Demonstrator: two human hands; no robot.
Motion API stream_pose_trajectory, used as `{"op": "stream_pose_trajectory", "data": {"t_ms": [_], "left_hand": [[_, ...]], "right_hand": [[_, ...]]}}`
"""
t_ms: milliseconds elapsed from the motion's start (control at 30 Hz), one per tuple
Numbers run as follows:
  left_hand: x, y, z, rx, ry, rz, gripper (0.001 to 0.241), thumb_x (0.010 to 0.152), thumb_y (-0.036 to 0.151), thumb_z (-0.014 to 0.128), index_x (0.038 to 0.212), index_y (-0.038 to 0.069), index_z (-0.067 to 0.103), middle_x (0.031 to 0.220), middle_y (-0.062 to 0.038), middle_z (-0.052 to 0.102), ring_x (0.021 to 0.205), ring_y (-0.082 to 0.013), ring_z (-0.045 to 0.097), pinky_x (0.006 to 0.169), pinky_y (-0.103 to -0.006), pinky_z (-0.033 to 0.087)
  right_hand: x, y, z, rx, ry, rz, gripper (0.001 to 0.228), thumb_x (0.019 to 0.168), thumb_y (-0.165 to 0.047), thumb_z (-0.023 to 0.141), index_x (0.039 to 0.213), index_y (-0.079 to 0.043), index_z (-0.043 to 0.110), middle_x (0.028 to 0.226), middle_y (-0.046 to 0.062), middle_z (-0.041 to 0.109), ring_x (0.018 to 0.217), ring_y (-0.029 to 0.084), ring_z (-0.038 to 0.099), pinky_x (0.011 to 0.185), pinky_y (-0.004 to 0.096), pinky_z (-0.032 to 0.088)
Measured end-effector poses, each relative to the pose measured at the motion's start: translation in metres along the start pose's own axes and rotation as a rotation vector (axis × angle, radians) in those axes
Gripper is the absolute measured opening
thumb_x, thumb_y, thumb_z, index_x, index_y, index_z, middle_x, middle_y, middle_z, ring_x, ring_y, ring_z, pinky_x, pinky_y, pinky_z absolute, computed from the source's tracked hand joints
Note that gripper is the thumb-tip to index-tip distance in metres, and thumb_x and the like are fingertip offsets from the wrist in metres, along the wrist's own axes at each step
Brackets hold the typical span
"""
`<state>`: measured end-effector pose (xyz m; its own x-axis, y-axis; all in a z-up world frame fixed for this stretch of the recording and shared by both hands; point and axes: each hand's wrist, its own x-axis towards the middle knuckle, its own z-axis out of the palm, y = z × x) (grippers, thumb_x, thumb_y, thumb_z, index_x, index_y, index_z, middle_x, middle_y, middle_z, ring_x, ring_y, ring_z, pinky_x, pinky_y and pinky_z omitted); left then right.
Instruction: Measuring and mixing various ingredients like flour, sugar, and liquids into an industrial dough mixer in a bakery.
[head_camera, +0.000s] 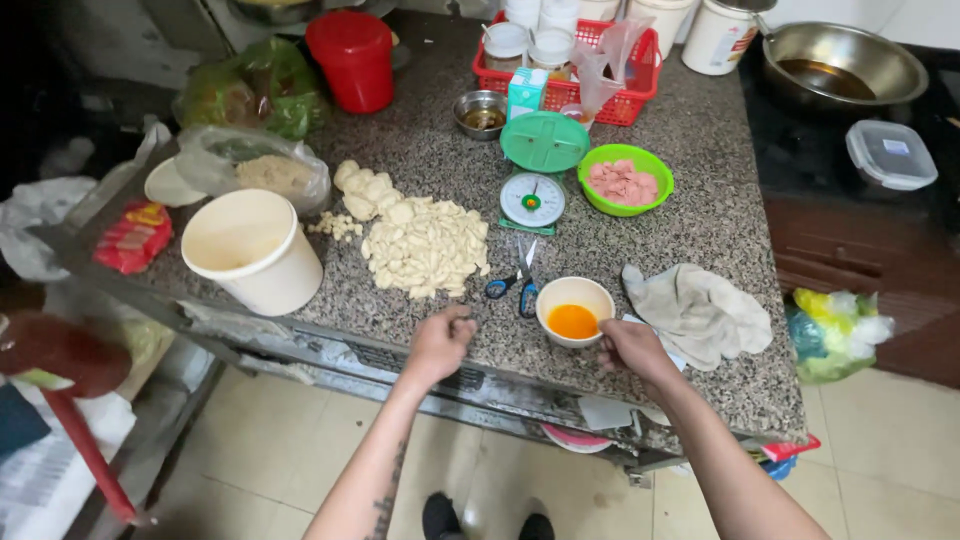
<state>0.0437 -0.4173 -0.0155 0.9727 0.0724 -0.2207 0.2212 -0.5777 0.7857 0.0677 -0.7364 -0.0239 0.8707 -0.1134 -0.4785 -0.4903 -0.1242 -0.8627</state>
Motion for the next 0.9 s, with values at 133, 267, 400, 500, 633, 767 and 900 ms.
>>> {"op": "stream_pose_trajectory", "data": {"t_ms": [133,267,400,500,633,767,900], "left_hand": [[0.036,-0.02,0.075,0.04,-0.045,0.011,0.039,0.097,0.032,0.06,0.13,0.014,0.072,0.109,-0.009,0.078,0.112,-0.0308,0.072,0.099,-0.0459,0.055],[0.051,0.008,0.088,0.108,-0.088,0.045,0.045,0.096,0.034,0.064,0.134,0.011,0.069,0.123,-0.017,0.072,0.124,-0.0389,0.064,0.108,-0.0523,0.05],[0.098,0.015,0.11,0.298,-0.124,0.041,0.053,0.098,0.036,0.061,0.142,0.008,0.057,0.135,-0.021,0.063,0.132,-0.0408,0.056,0.11,-0.054,0.047],[0.124,0.016,0.119,0.39,-0.126,0.036,0.055,0.1,0.038,0.057,0.143,0.005,0.051,0.137,-0.024,0.058,0.133,-0.0428,0.054,0.105,-0.0544,0.051],[0.121,0.06,0.098,0.615,-0.148,0.002,0.058,0.1,0.03,0.065,0.145,-0.001,0.047,0.149,-0.028,0.044,0.14,-0.0435,0.046,0.106,-0.0515,0.053],[0.162,0.006,0.13,0.771,-0.226,0.02,0.047,0.102,0.022,0.064,0.141,-0.003,0.056,0.142,-0.026,0.051,0.134,-0.0369,0.053,0.103,-0.0452,0.056],[0.149,-0.022,0.111,0.709,-0.134,0.207,0.04,0.103,0.019,0.057,0.138,0.0,0.054,0.128,-0.024,0.054,0.121,-0.0375,0.055,0.086,-0.0477,0.059]], "right_hand": [[0.039,0.035,-0.036,0.005,0.055,0.043,0.035,0.088,-0.028,0.069,0.079,0.006,0.063,0.078,0.018,0.062,0.073,0.034,0.075,0.067,0.044,0.065],[0.05,0.04,-0.046,0.004,0.073,0.066,0.038,0.091,-0.031,0.066,0.087,0.007,0.062,0.084,0.015,0.058,0.08,0.033,0.074,0.073,0.042,0.064],[0.072,0.048,-0.047,0.069,0.057,0.087,0.043,0.092,-0.033,0.065,0.1,0.01,0.061,0.092,0.017,0.058,0.088,0.037,0.073,0.079,0.048,0.063],[0.072,0.03,-0.038,0.079,0.074,0.103,0.044,0.091,-0.034,0.067,0.092,0.009,0.062,0.094,0.022,0.063,0.087,0.036,0.073,0.081,0.048,0.063],[0.097,0.016,-0.03,0.052,0.044,0.147,0.061,0.093,-0.033,0.068,0.122,0.019,0.06,0.103,0.025,0.057,0.092,0.044,0.073,0.085,0.054,0.06],[0.162,0.036,-0.028,-0.028,0.029,0.159,0.067,0.093,-0.034,0.066,0.132,0.019,0.056,0.104,0.025,0.062,0.091,0.04,0.075,0.084,0.05,0.061],[0.197,0.037,-0.015,-0.144,-0.006,0.162,0.069,0.093,-0.036,0.064,0.134,0.019,0.057,0.103,0.027,0.064,0.087,0.037,0.074,0.078,0.051,0.061]]}}
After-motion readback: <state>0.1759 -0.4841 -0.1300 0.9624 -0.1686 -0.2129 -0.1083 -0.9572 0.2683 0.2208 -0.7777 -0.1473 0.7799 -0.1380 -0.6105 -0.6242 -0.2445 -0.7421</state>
